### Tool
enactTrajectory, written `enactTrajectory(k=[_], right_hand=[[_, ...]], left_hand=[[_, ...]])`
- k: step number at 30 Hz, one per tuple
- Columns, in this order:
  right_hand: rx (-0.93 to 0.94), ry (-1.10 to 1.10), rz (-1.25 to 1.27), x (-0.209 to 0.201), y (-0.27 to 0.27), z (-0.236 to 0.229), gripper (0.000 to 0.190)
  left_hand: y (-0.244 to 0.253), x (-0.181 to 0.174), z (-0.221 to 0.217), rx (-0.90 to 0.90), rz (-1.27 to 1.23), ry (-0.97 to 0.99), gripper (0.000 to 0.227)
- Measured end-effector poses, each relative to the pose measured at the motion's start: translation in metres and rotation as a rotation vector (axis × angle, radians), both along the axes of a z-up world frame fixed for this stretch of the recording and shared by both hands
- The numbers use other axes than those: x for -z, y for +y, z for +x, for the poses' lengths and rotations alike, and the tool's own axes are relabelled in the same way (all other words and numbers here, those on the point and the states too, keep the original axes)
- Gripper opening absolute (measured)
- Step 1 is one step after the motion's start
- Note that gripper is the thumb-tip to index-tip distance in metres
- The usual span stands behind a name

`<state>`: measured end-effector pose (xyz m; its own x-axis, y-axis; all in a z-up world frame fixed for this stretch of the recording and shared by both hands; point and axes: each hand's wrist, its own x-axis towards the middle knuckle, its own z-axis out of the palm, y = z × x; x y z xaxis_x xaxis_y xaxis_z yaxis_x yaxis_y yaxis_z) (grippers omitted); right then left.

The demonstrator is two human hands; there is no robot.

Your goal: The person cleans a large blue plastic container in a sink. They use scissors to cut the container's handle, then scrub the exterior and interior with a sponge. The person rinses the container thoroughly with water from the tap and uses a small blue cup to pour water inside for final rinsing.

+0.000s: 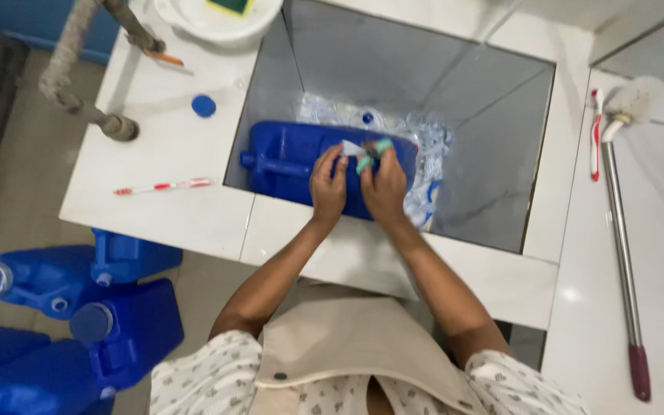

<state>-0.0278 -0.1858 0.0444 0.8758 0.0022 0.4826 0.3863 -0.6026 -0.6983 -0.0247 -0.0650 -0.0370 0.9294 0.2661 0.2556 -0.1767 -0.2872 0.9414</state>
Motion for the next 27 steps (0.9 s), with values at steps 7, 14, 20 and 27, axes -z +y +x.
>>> enactTrajectory(k=[7,14,20,27], right_hand=[[-0.599,0.551,0.27,0.025,0.005,0.12,0.02],[-0.395,0.586,0.884,0.056,-0.011,0.16,0.031],[-0.16,0.472,0.757,0.013,-0.077,0.066,0.036],[-0.274,0.151,0.392,-0.001,-0.033,-0.023,0.027]], left_hand=[[-0.016,0.023,-0.073,0.093,0.103,0.1,0.083],[0.024,-0.114,-0.009,0.667,0.934,-0.029,0.078],[0.045,-0.155,-0.013,0.409,0.762,0.695,0.058],[0.041,-0.071,-0.016,0.301,0.419,-0.136,0.059]])
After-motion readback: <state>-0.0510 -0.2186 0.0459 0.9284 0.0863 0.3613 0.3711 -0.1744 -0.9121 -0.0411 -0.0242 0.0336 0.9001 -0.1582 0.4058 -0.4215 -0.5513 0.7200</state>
